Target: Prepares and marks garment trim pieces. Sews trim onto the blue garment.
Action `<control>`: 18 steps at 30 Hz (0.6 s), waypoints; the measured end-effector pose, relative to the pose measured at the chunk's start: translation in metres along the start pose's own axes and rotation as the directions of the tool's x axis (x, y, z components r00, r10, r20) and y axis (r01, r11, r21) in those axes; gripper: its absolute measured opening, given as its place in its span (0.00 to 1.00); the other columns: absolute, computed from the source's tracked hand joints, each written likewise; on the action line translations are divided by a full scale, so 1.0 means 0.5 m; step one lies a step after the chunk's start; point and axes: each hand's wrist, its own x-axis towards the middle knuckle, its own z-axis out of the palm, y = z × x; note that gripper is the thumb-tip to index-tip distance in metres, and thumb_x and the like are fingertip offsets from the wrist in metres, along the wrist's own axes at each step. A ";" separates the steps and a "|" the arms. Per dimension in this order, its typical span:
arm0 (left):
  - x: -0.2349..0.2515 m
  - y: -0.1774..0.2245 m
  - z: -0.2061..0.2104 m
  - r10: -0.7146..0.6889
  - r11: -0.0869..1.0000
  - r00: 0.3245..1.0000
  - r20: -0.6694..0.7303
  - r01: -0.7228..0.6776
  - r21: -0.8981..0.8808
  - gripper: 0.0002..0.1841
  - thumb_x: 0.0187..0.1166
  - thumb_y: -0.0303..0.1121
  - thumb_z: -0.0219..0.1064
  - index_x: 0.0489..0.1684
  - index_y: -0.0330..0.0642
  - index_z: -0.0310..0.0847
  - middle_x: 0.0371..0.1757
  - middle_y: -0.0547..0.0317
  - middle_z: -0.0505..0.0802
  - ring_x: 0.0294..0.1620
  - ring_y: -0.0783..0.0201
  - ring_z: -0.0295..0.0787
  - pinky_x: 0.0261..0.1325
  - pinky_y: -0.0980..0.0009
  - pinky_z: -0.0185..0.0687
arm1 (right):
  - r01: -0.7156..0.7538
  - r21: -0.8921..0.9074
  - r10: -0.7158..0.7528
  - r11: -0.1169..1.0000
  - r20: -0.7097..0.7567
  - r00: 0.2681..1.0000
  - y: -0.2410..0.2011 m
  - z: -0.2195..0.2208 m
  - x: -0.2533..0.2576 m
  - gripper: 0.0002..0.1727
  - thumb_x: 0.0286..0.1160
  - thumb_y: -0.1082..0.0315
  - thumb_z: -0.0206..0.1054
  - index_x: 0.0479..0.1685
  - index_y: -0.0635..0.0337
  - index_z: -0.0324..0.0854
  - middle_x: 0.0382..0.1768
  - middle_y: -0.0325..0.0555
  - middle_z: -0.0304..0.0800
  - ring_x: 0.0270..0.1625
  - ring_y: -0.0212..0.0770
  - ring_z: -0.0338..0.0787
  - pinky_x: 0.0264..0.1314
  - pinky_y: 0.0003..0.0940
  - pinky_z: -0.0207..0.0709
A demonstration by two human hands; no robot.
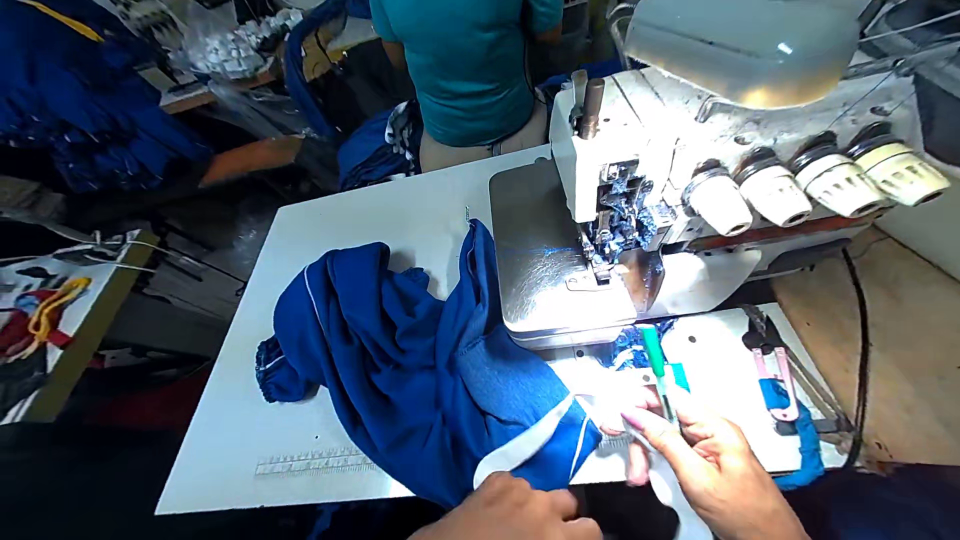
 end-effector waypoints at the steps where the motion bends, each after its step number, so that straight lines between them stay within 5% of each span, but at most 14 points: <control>1: -0.007 -0.009 -0.005 -0.037 0.999 0.998 0.050 0.038 -0.013 0.08 0.83 0.28 0.62 0.43 0.39 0.89 0.31 0.45 0.91 0.27 0.44 0.91 0.24 0.49 0.81 | -0.034 0.027 0.035 0.999 -0.033 0.999 0.001 -0.008 0.000 0.06 0.85 0.68 0.62 0.48 0.58 0.82 0.28 0.31 0.93 0.18 0.23 0.85 0.19 0.18 0.81; 3: -0.017 -0.009 -0.005 -0.114 0.993 0.993 0.042 0.113 0.026 0.09 0.84 0.29 0.61 0.44 0.39 0.88 0.25 0.45 0.90 0.24 0.44 0.90 0.23 0.48 0.79 | -0.085 0.050 0.087 0.995 -0.038 0.995 -0.001 -0.019 -0.002 0.03 0.83 0.67 0.64 0.46 0.55 0.80 0.25 0.30 0.91 0.14 0.23 0.81 0.12 0.18 0.76; 6: -0.009 -0.006 0.005 -0.122 0.960 0.958 -0.259 0.180 0.213 0.07 0.84 0.33 0.61 0.44 0.45 0.86 0.19 0.56 0.85 0.15 0.54 0.84 0.15 0.59 0.76 | -0.144 0.011 0.143 0.989 0.079 0.987 -0.016 -0.005 -0.018 0.04 0.81 0.69 0.66 0.47 0.56 0.83 0.28 0.26 0.90 0.16 0.19 0.81 0.15 0.17 0.78; 8: 0.004 -0.026 0.023 0.010 0.946 0.877 -0.480 0.147 0.289 0.06 0.82 0.31 0.62 0.40 0.48 0.86 0.21 0.60 0.83 0.15 0.60 0.80 0.15 0.66 0.72 | -0.152 0.010 0.149 0.988 0.150 0.977 -0.019 0.010 -0.028 0.06 0.80 0.69 0.68 0.49 0.58 0.87 0.30 0.27 0.91 0.18 0.18 0.82 0.18 0.17 0.79; 12: 0.010 -0.064 0.060 0.131 0.969 0.691 -0.710 0.063 0.240 0.05 0.84 0.32 0.64 0.44 0.50 0.88 0.49 0.56 0.95 0.43 0.65 0.91 0.41 0.76 0.84 | -0.145 -0.022 0.147 0.989 0.157 0.977 -0.007 0.019 -0.036 0.05 0.78 0.71 0.68 0.44 0.60 0.89 0.28 0.29 0.91 0.22 0.18 0.84 0.25 0.16 0.81; 18: 0.011 -0.077 0.097 0.128 0.992 0.565 -0.815 -0.079 0.102 0.04 0.83 0.31 0.68 0.43 0.44 0.87 0.43 0.59 0.94 0.48 0.70 0.92 0.53 0.79 0.86 | 0.023 0.010 -0.024 1.000 0.142 0.990 -0.004 0.027 -0.044 0.05 0.80 0.73 0.65 0.45 0.61 0.87 0.42 0.34 0.93 0.39 0.20 0.89 0.45 0.19 0.85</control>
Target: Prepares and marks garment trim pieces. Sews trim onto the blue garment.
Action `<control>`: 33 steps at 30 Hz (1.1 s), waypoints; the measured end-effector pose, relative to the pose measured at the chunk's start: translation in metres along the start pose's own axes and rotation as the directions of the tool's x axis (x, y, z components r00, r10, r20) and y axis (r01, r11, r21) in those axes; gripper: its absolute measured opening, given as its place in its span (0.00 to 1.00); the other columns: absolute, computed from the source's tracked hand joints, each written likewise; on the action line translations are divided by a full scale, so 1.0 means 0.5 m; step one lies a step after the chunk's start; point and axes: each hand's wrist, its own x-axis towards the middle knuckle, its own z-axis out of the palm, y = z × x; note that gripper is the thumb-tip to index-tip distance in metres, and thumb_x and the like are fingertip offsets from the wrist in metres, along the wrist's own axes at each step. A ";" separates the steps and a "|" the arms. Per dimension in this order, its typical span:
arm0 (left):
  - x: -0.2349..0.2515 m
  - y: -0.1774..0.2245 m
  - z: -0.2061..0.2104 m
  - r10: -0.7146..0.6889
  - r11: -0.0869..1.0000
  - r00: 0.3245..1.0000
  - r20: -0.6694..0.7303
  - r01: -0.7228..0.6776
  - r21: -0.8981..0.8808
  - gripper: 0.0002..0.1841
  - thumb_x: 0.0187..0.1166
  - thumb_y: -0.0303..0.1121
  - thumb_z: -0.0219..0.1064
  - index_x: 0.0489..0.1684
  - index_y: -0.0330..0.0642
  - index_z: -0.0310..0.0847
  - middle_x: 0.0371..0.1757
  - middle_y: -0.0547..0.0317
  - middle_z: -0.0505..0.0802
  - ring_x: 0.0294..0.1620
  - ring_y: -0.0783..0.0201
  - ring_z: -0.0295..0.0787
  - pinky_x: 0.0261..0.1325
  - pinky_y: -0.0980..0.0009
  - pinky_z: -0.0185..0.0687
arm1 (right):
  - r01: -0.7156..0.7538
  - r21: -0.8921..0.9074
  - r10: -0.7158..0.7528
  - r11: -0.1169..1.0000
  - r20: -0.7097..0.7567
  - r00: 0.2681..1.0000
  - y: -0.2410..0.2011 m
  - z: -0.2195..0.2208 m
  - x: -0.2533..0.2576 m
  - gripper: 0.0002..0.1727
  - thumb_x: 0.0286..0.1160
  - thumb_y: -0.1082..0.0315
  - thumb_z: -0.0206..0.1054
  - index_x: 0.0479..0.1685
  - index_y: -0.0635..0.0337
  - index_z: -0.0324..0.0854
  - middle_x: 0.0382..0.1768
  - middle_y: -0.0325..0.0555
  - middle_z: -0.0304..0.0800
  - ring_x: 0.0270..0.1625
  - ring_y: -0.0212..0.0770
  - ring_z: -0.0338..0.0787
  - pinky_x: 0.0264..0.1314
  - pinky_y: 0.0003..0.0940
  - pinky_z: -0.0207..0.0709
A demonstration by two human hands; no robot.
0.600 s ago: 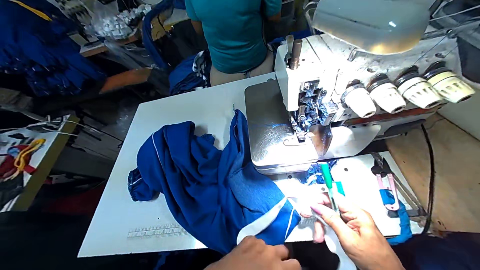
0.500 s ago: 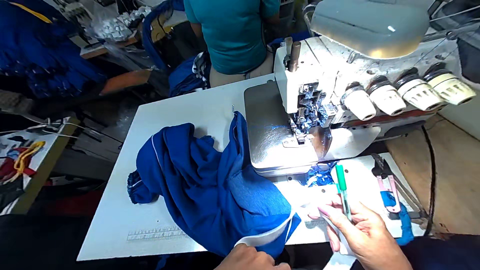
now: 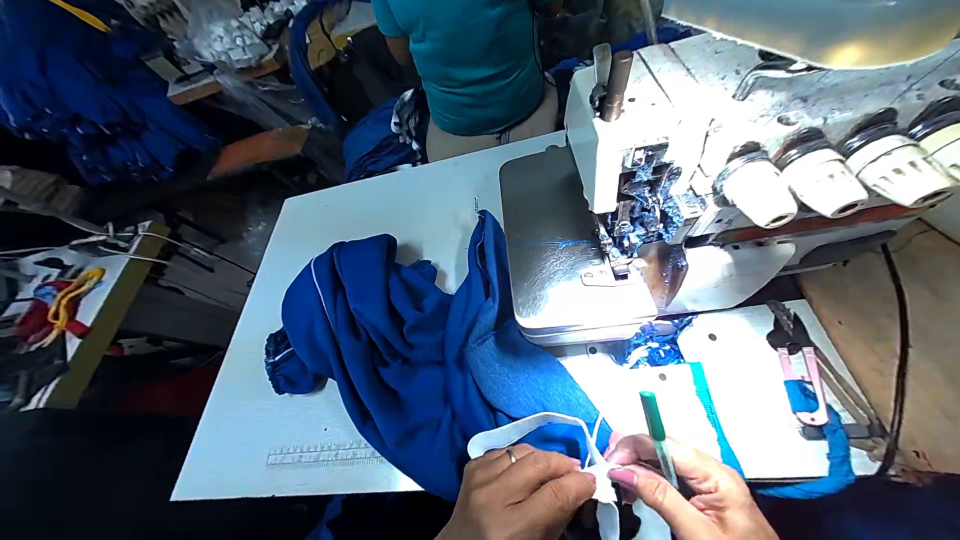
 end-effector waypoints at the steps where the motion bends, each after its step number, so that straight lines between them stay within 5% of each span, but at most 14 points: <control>1: -0.001 -0.002 0.002 -0.002 1.000 1.000 -0.009 0.002 -0.012 0.03 0.83 0.31 0.68 0.43 0.44 0.87 0.43 0.59 0.94 0.48 0.70 0.92 0.54 0.79 0.87 | 0.023 -0.009 -0.023 1.000 0.005 1.000 0.001 0.000 0.000 0.06 0.80 0.73 0.66 0.45 0.60 0.88 0.42 0.34 0.93 0.41 0.19 0.88 0.47 0.18 0.84; 6: 0.000 -0.008 0.002 -0.015 0.994 0.999 0.036 0.019 -0.105 0.04 0.84 0.32 0.67 0.42 0.44 0.88 0.45 0.59 0.94 0.51 0.69 0.92 0.57 0.77 0.87 | 0.146 -0.143 -0.155 0.979 -0.055 0.986 0.006 -0.013 0.001 0.06 0.82 0.65 0.67 0.47 0.49 0.89 0.45 0.27 0.95 0.50 0.17 0.89 0.56 0.16 0.83; 10: 0.004 -0.009 0.003 -0.067 0.985 0.998 0.011 0.068 -0.160 0.04 0.83 0.32 0.68 0.42 0.43 0.88 0.44 0.59 0.92 0.50 0.71 0.90 0.58 0.79 0.85 | 0.227 -0.086 -0.216 0.970 0.127 0.968 0.010 -0.018 0.006 0.07 0.85 0.67 0.65 0.48 0.58 0.87 0.48 0.40 0.93 0.54 0.24 0.90 0.60 0.20 0.83; 18: -0.009 -0.009 0.027 -0.181 0.926 0.981 -0.069 0.147 -0.348 0.04 0.77 0.30 0.75 0.39 0.39 0.89 0.41 0.59 0.96 0.50 0.71 0.93 0.60 0.77 0.87 | 0.076 0.088 -0.088 0.993 0.149 0.985 0.014 -0.018 0.004 0.07 0.81 0.74 0.65 0.48 0.58 0.89 0.51 0.35 0.95 0.54 0.22 0.91 0.59 0.19 0.85; 33: -0.012 -0.006 0.033 -0.307 0.859 0.952 0.013 0.283 -0.428 0.06 0.73 0.31 0.77 0.35 0.37 0.90 0.38 0.58 0.96 0.45 0.73 0.94 0.52 0.80 0.89 | 0.220 -0.062 -0.205 0.974 0.194 0.960 0.029 -0.027 0.003 0.07 0.83 0.71 0.65 0.46 0.62 0.88 0.48 0.45 0.94 0.58 0.30 0.90 0.65 0.24 0.83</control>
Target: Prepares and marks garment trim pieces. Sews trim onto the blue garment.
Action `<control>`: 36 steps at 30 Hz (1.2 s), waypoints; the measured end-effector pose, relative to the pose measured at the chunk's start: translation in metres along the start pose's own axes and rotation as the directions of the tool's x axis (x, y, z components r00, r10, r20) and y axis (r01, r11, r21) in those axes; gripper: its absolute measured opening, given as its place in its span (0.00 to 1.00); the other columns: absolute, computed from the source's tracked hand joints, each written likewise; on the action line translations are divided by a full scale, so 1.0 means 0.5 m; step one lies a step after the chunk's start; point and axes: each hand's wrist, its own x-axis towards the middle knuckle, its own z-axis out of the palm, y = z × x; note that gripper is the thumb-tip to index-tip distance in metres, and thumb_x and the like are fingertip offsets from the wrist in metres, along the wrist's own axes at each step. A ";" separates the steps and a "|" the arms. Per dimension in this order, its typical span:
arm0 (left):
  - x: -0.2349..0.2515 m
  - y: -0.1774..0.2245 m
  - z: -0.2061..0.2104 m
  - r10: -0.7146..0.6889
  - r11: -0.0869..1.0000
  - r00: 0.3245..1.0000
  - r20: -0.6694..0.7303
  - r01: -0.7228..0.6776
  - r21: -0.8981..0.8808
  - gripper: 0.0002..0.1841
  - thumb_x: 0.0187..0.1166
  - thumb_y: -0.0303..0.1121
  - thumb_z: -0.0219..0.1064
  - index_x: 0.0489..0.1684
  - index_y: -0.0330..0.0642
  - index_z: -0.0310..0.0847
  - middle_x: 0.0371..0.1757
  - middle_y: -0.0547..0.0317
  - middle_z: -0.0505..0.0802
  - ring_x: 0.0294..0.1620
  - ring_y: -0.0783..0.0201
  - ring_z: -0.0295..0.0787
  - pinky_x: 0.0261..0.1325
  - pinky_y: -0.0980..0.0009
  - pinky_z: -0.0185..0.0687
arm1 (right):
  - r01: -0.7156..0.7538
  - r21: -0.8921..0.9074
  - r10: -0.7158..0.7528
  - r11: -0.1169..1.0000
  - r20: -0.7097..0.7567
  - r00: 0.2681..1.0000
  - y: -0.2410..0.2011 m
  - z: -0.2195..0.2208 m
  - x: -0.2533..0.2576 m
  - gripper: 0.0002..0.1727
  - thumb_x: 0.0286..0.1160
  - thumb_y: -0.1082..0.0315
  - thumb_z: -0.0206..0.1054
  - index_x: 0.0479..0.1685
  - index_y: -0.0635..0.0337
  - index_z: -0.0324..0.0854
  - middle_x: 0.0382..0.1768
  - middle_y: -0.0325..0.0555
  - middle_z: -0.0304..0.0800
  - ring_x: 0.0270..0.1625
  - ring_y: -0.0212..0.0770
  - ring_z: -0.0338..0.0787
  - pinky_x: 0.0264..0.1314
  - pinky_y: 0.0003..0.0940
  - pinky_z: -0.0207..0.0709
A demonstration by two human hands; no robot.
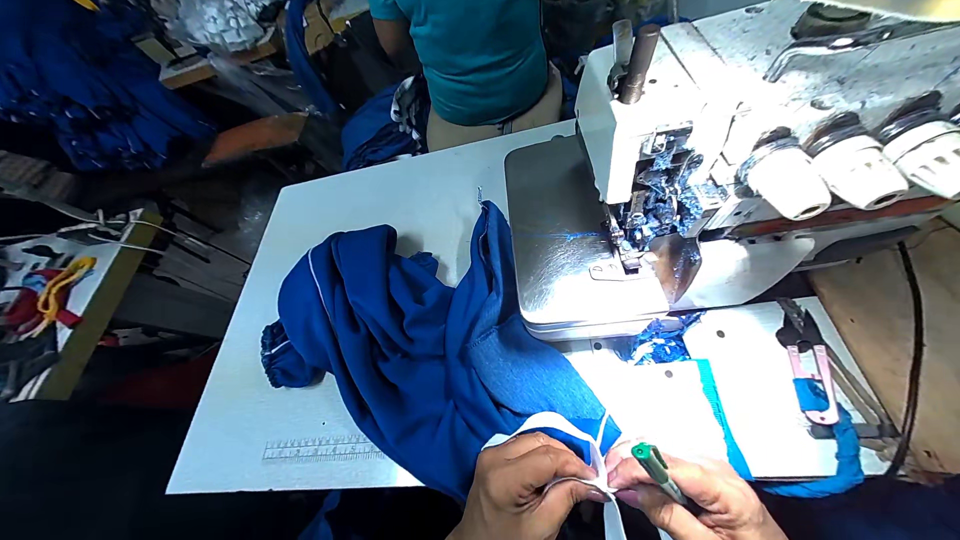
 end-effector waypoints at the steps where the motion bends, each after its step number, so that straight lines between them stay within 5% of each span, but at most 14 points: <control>1: 0.001 0.003 0.000 -0.020 1.000 1.000 0.003 0.020 0.006 0.07 0.73 0.32 0.77 0.34 0.37 0.90 0.37 0.58 0.96 0.44 0.74 0.93 0.51 0.81 0.89 | -0.003 0.003 0.003 1.000 0.003 1.000 -0.003 0.000 0.000 0.06 0.82 0.71 0.66 0.46 0.62 0.88 0.48 0.45 0.94 0.58 0.30 0.91 0.64 0.24 0.83; 5: 0.003 0.009 0.002 -0.057 0.998 0.998 -0.010 0.057 0.026 0.06 0.72 0.31 0.77 0.33 0.36 0.90 0.37 0.59 0.96 0.43 0.75 0.93 0.49 0.82 0.89 | -0.031 0.023 0.032 0.999 -0.036 0.999 -0.010 0.009 0.000 0.13 0.71 0.65 0.79 0.47 0.62 0.88 0.49 0.45 0.93 0.50 0.25 0.89 0.52 0.17 0.83; 9: 0.007 0.006 0.009 -0.064 0.998 0.998 -0.002 0.064 0.010 0.11 0.73 0.31 0.77 0.47 0.37 0.85 0.41 0.58 0.94 0.42 0.76 0.92 0.47 0.82 0.89 | -0.046 0.000 0.046 0.999 -0.109 0.993 -0.008 0.018 -0.004 0.04 0.72 0.74 0.75 0.42 0.63 0.89 0.45 0.43 0.96 0.53 0.26 0.92 0.58 0.21 0.86; 12: 0.030 0.021 -0.008 0.040 0.957 0.988 0.152 -0.081 0.278 0.19 0.83 0.40 0.69 0.71 0.53 0.80 0.69 0.54 0.83 0.73 0.67 0.80 0.76 0.73 0.77 | -0.033 -0.025 0.031 0.999 -0.087 0.996 -0.015 0.014 -0.003 0.04 0.77 0.71 0.72 0.40 0.63 0.88 0.44 0.43 0.95 0.51 0.24 0.91 0.56 0.18 0.85; 13: 0.041 0.032 -0.017 0.062 0.915 0.971 0.229 -0.147 0.377 0.18 0.86 0.41 0.64 0.73 0.59 0.79 0.77 0.53 0.80 0.83 0.60 0.72 0.85 0.64 0.69 | -0.028 -0.043 0.025 0.999 -0.082 0.996 -0.019 0.013 -0.002 0.05 0.77 0.71 0.72 0.39 0.64 0.87 0.42 0.44 0.94 0.49 0.23 0.90 0.54 0.17 0.83; 15: 0.062 0.049 -0.032 0.100 0.865 0.933 0.346 -0.254 0.432 0.16 0.88 0.39 0.60 0.70 0.58 0.83 0.77 0.53 0.84 0.87 0.50 0.69 0.90 0.46 0.60 | -0.011 -0.056 0.007 0.998 -0.075 0.997 -0.027 0.011 0.001 0.07 0.77 0.71 0.72 0.36 0.68 0.87 0.38 0.47 0.92 0.45 0.25 0.89 0.51 0.17 0.81; 17: 0.075 0.050 -0.042 0.123 0.881 0.907 0.403 -0.287 0.376 0.12 0.87 0.38 0.62 0.58 0.49 0.88 0.62 0.58 0.94 0.77 0.55 0.82 0.90 0.43 0.58 | 0.004 -0.060 -0.008 0.998 -0.063 0.998 -0.031 0.007 0.004 0.06 0.78 0.71 0.71 0.39 0.67 0.88 0.41 0.47 0.94 0.50 0.26 0.91 0.56 0.19 0.84; 20: 0.081 0.040 -0.047 0.131 0.932 0.912 0.389 -0.247 0.265 0.08 0.83 0.34 0.67 0.38 0.41 0.89 0.36 0.58 0.93 0.49 0.65 0.93 0.80 0.61 0.75 | 0.000 -0.033 -0.003 0.999 -0.086 0.996 -0.027 0.006 0.010 0.06 0.79 0.71 0.70 0.39 0.66 0.88 0.43 0.46 0.95 0.51 0.27 0.92 0.57 0.20 0.85; 22: 0.082 0.041 -0.045 0.101 0.946 0.929 0.355 -0.200 0.256 0.08 0.81 0.32 0.67 0.34 0.39 0.88 0.31 0.57 0.90 0.39 0.67 0.90 0.59 0.73 0.84 | -0.006 -0.054 0.000 0.999 -0.121 0.993 -0.020 0.008 0.014 0.07 0.79 0.69 0.70 0.38 0.65 0.88 0.42 0.45 0.96 0.49 0.26 0.93 0.54 0.19 0.85; 24: 0.084 0.044 -0.045 0.078 0.947 0.951 0.299 -0.164 0.275 0.09 0.81 0.31 0.66 0.35 0.36 0.89 0.29 0.54 0.87 0.34 0.68 0.84 0.38 0.80 0.79 | 0.039 -0.184 -0.074 0.982 -0.185 0.980 -0.004 0.013 0.015 0.08 0.78 0.62 0.73 0.43 0.59 0.89 0.44 0.41 0.96 0.52 0.25 0.92 0.57 0.20 0.84; 26: 0.089 0.053 -0.054 0.018 0.950 0.974 0.226 -0.087 0.301 0.11 0.83 0.32 0.65 0.36 0.36 0.90 0.30 0.54 0.88 0.34 0.71 0.83 0.39 0.83 0.77 | 0.095 -0.369 -0.186 0.924 -0.220 0.957 0.015 0.007 0.011 0.22 0.69 0.46 0.79 0.56 0.47 0.87 0.59 0.37 0.92 0.62 0.28 0.88 0.64 0.26 0.81; 29: 0.095 0.055 -0.073 -0.043 0.944 0.988 0.149 -0.008 0.330 0.13 0.84 0.34 0.65 0.34 0.36 0.91 0.29 0.55 0.89 0.34 0.75 0.83 0.41 0.86 0.77 | 0.093 -0.518 -0.203 0.850 -0.159 0.966 0.020 -0.017 0.000 0.30 0.61 0.34 0.79 0.56 0.40 0.80 0.70 0.41 0.83 0.73 0.36 0.83 0.69 0.32 0.81; 33: 0.099 0.040 -0.098 0.012 0.939 0.983 0.185 -0.075 0.335 0.10 0.82 0.33 0.66 0.35 0.39 0.89 0.29 0.60 0.84 0.33 0.78 0.79 0.36 0.88 0.74 | 0.039 -0.653 -0.085 0.756 -0.038 0.996 0.019 -0.025 -0.016 0.13 0.73 0.50 0.75 0.40 0.49 0.90 0.54 0.50 0.93 0.55 0.43 0.91 0.50 0.33 0.85; 36: 0.098 0.048 -0.123 -0.001 0.930 0.986 0.168 -0.061 0.362 0.10 0.83 0.35 0.66 0.36 0.41 0.90 0.30 0.62 0.85 0.33 0.80 0.80 0.37 0.89 0.75 | 0.018 -0.581 -0.077 0.814 -0.077 0.994 0.020 -0.031 -0.022 0.04 0.76 0.65 0.70 0.38 0.55 0.88 0.39 0.44 0.93 0.47 0.36 0.90 0.52 0.26 0.81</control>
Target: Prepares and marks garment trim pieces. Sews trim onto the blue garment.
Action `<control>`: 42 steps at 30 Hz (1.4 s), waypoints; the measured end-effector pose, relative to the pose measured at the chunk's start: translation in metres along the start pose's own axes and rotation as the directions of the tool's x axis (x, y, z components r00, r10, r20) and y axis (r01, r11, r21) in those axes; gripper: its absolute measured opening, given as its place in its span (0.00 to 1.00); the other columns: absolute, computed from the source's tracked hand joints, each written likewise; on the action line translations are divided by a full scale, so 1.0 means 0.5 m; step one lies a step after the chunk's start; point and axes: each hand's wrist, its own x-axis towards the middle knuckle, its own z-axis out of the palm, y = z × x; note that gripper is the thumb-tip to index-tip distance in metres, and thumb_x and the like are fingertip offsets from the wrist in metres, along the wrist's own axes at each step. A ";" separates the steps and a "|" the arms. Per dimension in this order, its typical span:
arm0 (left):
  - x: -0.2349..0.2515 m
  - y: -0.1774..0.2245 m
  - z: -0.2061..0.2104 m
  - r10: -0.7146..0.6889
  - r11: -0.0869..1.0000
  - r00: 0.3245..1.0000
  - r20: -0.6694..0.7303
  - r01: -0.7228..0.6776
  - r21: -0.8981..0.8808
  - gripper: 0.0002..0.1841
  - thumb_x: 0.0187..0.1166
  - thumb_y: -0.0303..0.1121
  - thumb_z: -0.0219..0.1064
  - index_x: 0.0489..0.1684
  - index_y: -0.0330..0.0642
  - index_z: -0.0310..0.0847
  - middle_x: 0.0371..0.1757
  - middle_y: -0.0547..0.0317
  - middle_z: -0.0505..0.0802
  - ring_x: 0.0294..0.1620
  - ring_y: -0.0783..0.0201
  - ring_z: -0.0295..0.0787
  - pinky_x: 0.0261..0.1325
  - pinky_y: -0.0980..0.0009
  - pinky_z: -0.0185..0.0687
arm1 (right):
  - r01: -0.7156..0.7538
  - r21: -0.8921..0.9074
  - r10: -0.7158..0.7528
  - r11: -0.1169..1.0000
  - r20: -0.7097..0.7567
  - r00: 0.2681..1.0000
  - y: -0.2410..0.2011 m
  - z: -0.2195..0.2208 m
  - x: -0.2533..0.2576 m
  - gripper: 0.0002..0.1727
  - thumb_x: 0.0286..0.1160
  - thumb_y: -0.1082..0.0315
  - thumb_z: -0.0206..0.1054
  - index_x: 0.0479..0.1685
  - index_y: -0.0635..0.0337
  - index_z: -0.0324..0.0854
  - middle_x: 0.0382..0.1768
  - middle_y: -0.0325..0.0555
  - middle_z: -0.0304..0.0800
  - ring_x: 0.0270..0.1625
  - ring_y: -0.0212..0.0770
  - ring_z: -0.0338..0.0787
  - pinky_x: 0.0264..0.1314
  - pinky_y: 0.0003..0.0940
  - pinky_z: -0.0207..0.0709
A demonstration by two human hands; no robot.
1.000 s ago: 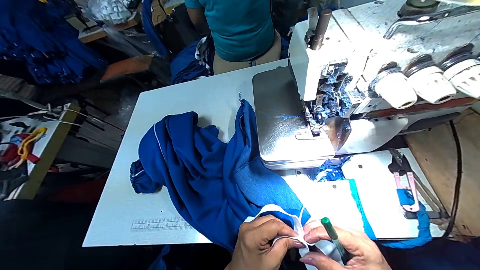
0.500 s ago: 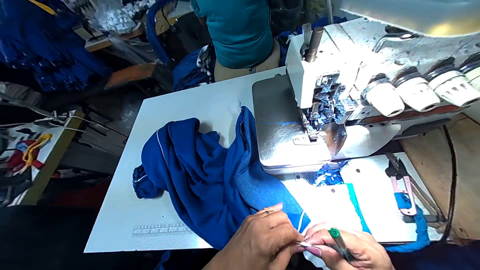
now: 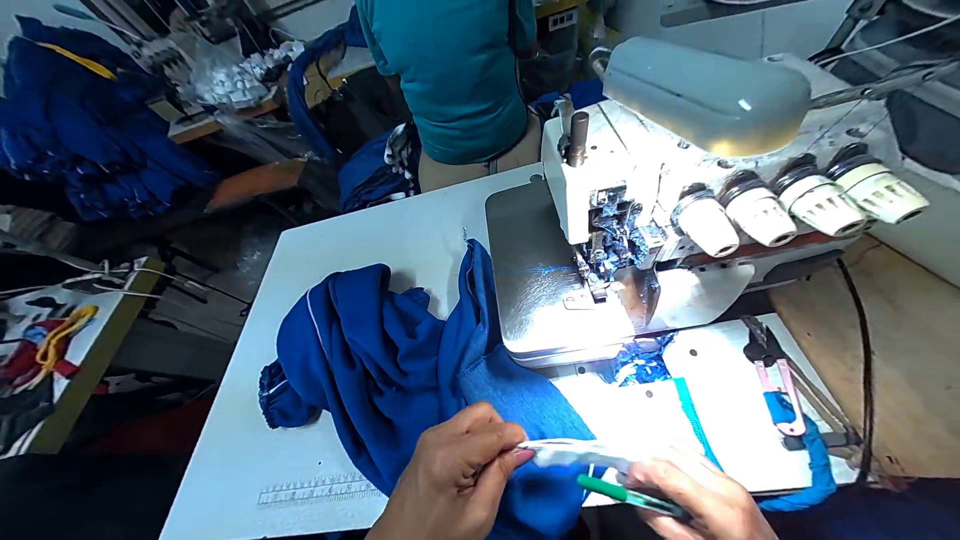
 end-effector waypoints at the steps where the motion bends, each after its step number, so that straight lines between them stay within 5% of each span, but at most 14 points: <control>1: -0.006 -0.005 -0.005 -0.014 1.000 1.000 -0.011 0.014 0.004 0.10 0.83 0.36 0.67 0.36 0.41 0.90 0.30 0.62 0.85 0.33 0.81 0.80 0.36 0.90 0.75 | -0.023 0.085 0.025 0.996 -0.025 0.999 -0.004 -0.004 -0.001 0.04 0.76 0.67 0.70 0.39 0.58 0.87 0.36 0.45 0.92 0.46 0.34 0.89 0.52 0.24 0.80; 8: -0.044 -0.032 0.014 -0.115 0.983 0.992 -0.053 0.106 -0.151 0.09 0.82 0.37 0.69 0.37 0.43 0.92 0.32 0.64 0.87 0.30 0.82 0.83 0.32 0.89 0.80 | -0.160 0.444 0.191 0.882 -0.025 0.981 -0.029 -0.019 0.009 0.10 0.75 0.68 0.75 0.47 0.63 0.85 0.41 0.38 0.94 0.41 0.18 0.89 0.46 0.15 0.83; 10: -0.049 -0.034 0.012 -0.106 0.984 0.993 -0.061 0.095 -0.150 0.09 0.82 0.37 0.69 0.38 0.43 0.92 0.32 0.64 0.87 0.30 0.82 0.82 0.32 0.89 0.80 | -0.208 0.493 0.261 0.845 -0.039 0.965 -0.037 -0.018 0.009 0.08 0.76 0.73 0.71 0.50 0.61 0.81 0.43 0.34 0.95 0.42 0.21 0.93 0.47 0.22 0.90; 12: -0.052 -0.031 0.008 -0.093 0.985 0.994 -0.049 0.085 -0.147 0.09 0.82 0.36 0.69 0.38 0.42 0.91 0.33 0.62 0.87 0.30 0.82 0.82 0.33 0.90 0.79 | -0.315 0.562 0.366 0.765 0.024 0.930 -0.055 -0.024 0.012 0.19 0.77 0.75 0.70 0.63 0.68 0.72 0.47 0.35 0.93 0.42 0.28 0.95 0.47 0.30 0.94; 14: -0.051 -0.027 0.010 -0.078 0.986 0.996 -0.044 0.071 -0.149 0.09 0.82 0.36 0.69 0.38 0.41 0.91 0.33 0.61 0.87 0.31 0.81 0.82 0.34 0.90 0.79 | -0.436 0.651 0.448 0.621 0.161 0.879 -0.065 -0.035 0.021 0.23 0.75 0.76 0.69 0.69 0.68 0.72 0.46 0.35 0.93 0.38 0.28 0.94 0.42 0.28 0.91; 17: -0.048 -0.023 0.025 -0.071 0.983 0.997 -0.042 0.063 -0.172 0.09 0.82 0.36 0.69 0.39 0.41 0.91 0.32 0.62 0.86 0.31 0.81 0.82 0.34 0.89 0.79 | -0.478 0.717 0.465 0.507 0.240 0.852 -0.059 -0.034 0.024 0.07 0.74 0.72 0.72 0.46 0.49 0.87 0.36 0.22 0.93 0.26 0.15 0.81 0.27 0.14 0.75; 20: -0.055 -0.030 0.041 -0.094 0.979 0.995 -0.033 0.087 -0.184 0.09 0.82 0.36 0.69 0.38 0.41 0.91 0.31 0.62 0.86 0.30 0.81 0.81 0.32 0.89 0.78 | -0.386 0.753 0.445 0.534 0.138 0.885 -0.053 -0.032 0.019 0.09 0.71 0.75 0.73 0.43 0.49 0.86 0.54 0.31 0.96 0.34 0.18 0.88 0.33 0.16 0.80; 24: -0.073 -0.032 0.054 -0.184 0.947 0.983 -0.009 0.174 -0.271 0.08 0.80 0.35 0.71 0.37 0.40 0.92 0.31 0.63 0.87 0.27 0.82 0.82 0.29 0.88 0.80 | -0.372 0.738 0.555 0.562 -0.003 0.832 -0.049 -0.040 0.014 0.16 0.61 0.76 0.79 0.32 0.42 0.80 0.32 0.20 0.89 0.19 0.14 0.76 0.19 0.12 0.71; 28: -0.087 -0.020 0.048 -0.293 0.904 0.955 -0.044 0.261 -0.338 0.06 0.77 0.32 0.73 0.36 0.39 0.93 0.34 0.62 0.89 0.25 0.80 0.86 0.27 0.84 0.86 | -0.385 0.735 0.639 0.558 -0.085 0.764 -0.046 -0.038 0.019 0.23 0.50 0.85 0.79 0.35 0.48 0.75 0.28 0.23 0.90 0.20 0.20 0.84 0.24 0.17 0.82; 31: -0.089 -0.016 0.053 -0.274 0.927 0.949 -0.155 0.217 -0.304 0.03 0.74 0.32 0.76 0.37 0.45 0.94 0.42 0.63 0.90 0.38 0.78 0.89 0.39 0.83 0.90 | -0.412 0.728 0.662 0.549 -0.077 0.745 -0.050 -0.031 0.019 0.28 0.49 0.84 0.80 0.47 0.51 0.72 0.23 0.22 0.86 0.17 0.19 0.81 0.19 0.16 0.77; 34: -0.080 -0.017 0.063 -0.236 0.912 0.951 -0.201 0.146 -0.384 0.02 0.80 0.33 0.71 0.41 0.53 0.89 0.63 0.63 0.89 0.67 0.66 0.88 0.70 0.68 0.88 | -0.426 0.765 0.628 0.483 0.036 0.777 -0.056 -0.036 0.016 0.23 0.63 0.82 0.74 0.53 0.53 0.74 0.27 0.26 0.92 0.17 0.17 0.80 0.15 0.13 0.69; 37: -0.065 0.010 0.072 -0.350 0.598 0.932 -0.092 0.146 -0.788 0.03 0.85 0.31 0.64 0.46 0.50 0.84 0.63 0.54 0.94 0.67 0.56 0.91 0.74 0.58 0.84 | -0.375 0.758 0.571 0.533 0.004 0.821 -0.061 -0.039 0.015 0.20 0.62 0.82 0.75 0.51 0.52 0.80 0.34 0.27 0.96 0.27 0.21 0.90 0.29 0.18 0.83; 40: -0.047 0.046 0.099 -0.468 0.147 0.878 0.101 0.190 -0.971 0.03 0.85 0.30 0.62 0.45 0.51 0.80 0.44 0.58 0.95 0.46 0.63 0.95 0.56 0.63 0.92 | -0.295 0.743 0.523 0.601 -0.087 0.848 -0.070 -0.025 0.024 0.19 0.57 0.82 0.79 0.45 0.52 0.85 0.39 0.30 0.97 0.36 0.29 0.96 0.41 0.28 0.93; 42: -0.032 0.057 0.125 -0.430 0.019 0.884 0.184 0.213 -0.977 0.03 0.86 0.31 0.56 0.49 0.53 0.71 0.35 0.65 0.89 0.35 0.69 0.90 0.44 0.70 0.89 | -0.271 0.710 0.468 0.650 -0.093 0.879 -0.075 -0.013 0.030 0.16 0.58 0.79 0.81 0.43 0.53 0.87 0.40 0.30 0.97 0.39 0.28 0.96 0.42 0.26 0.92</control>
